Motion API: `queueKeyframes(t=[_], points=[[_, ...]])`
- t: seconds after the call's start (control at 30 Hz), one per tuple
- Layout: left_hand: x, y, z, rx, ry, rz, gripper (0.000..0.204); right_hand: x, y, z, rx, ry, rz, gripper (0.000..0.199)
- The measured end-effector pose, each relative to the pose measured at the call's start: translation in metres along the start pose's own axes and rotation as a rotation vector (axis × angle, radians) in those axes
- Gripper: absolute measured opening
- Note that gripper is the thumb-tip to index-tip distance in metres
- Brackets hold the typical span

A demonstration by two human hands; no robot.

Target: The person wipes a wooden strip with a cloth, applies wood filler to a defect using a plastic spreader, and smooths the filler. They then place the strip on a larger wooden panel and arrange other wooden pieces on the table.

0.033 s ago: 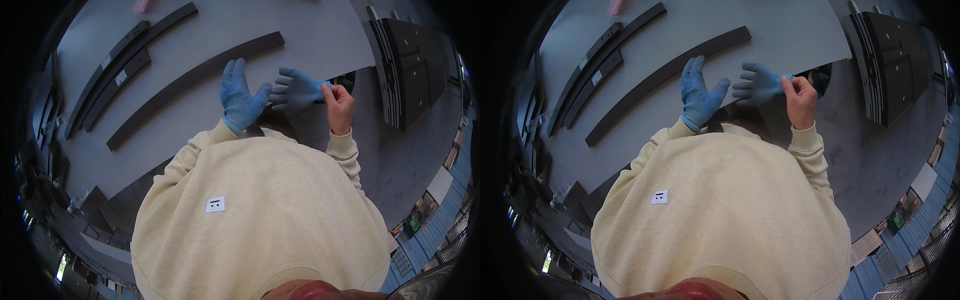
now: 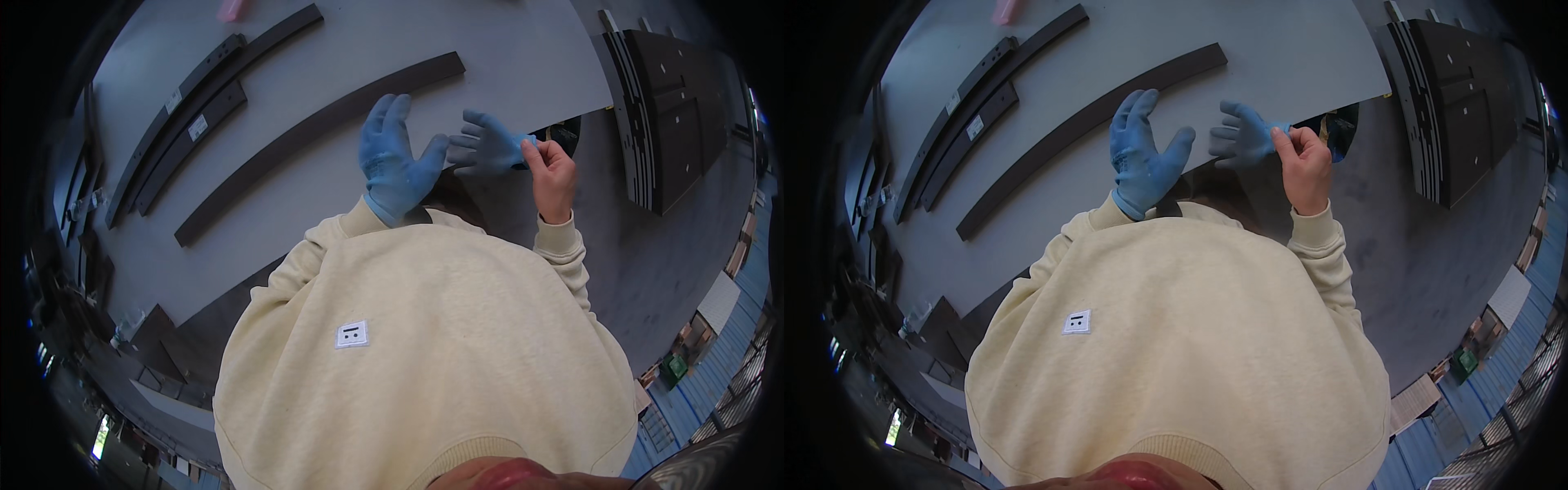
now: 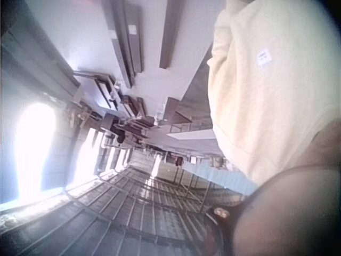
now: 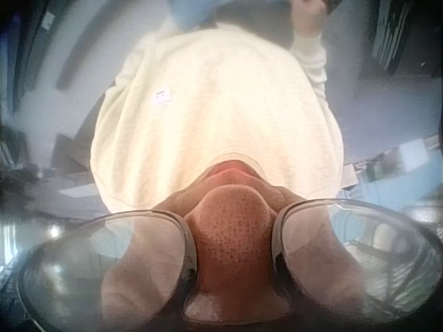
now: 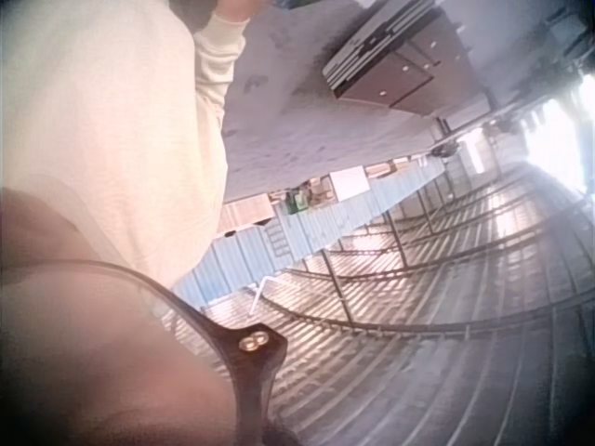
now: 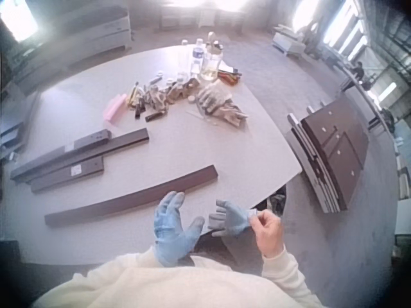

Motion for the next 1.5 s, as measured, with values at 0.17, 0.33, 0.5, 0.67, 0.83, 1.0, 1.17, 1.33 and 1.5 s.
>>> queueKeyframes(t=[0.17, 0.33, 0.5, 0.67, 0.83, 1.0, 1.17, 1.33, 1.5], points=[[-0.036, -0.078, 0.028, -0.401, 0.387, -0.881, 0.034, -0.031, -0.036, -0.021, 0.137, -0.013, -0.279, 0.056], [-0.031, -0.098, 0.051, -0.39, 0.11, -0.797, 0.021, -0.046, -0.052, 0.004, 0.641, -0.281, -0.197, 0.066], [-0.03, -0.093, 0.062, -0.442, -0.021, -0.72, 0.016, -0.053, -0.063, 0.025, 0.371, -0.338, -0.437, 0.05], [-0.048, -0.093, 0.097, -0.444, -0.284, -0.782, 0.014, -0.009, -0.099, 0.031, 1.066, -0.363, -0.426, 0.047], [-0.051, -0.106, 0.098, -0.392, -0.291, -0.869, 0.016, 0.045, -0.129, 0.06, 1.59, -0.693, -0.415, 0.044], [-0.056, -0.123, 0.102, -0.295, -0.32, -0.95, 0.017, 0.06, -0.111, 0.063, 1.352, -0.657, -0.294, 0.059], [-0.045, -0.141, 0.088, -0.275, -0.313, -0.906, 0.018, 0.086, -0.087, 0.061, 0.932, -0.559, -0.233, 0.084], [-0.047, -0.154, 0.093, -0.251, -0.28, -0.913, 0.02, 0.091, -0.084, 0.082, 0.87, -0.603, -0.163, 0.086], [-0.042, -0.161, 0.093, -0.354, -0.223, -0.839, 0.017, 0.134, -0.051, 0.121, 0.857, -0.315, 0.24, 0.081]])
Point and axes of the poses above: each hand's wrist, its own x-axis towards the middle knuckle, its own y-axis out of the back of the hand, z = x × y, the point moved 10 cm from there along x, towards the middle knuckle, and after that the axes turned 6 degrees about y, right-handed, at the moved point
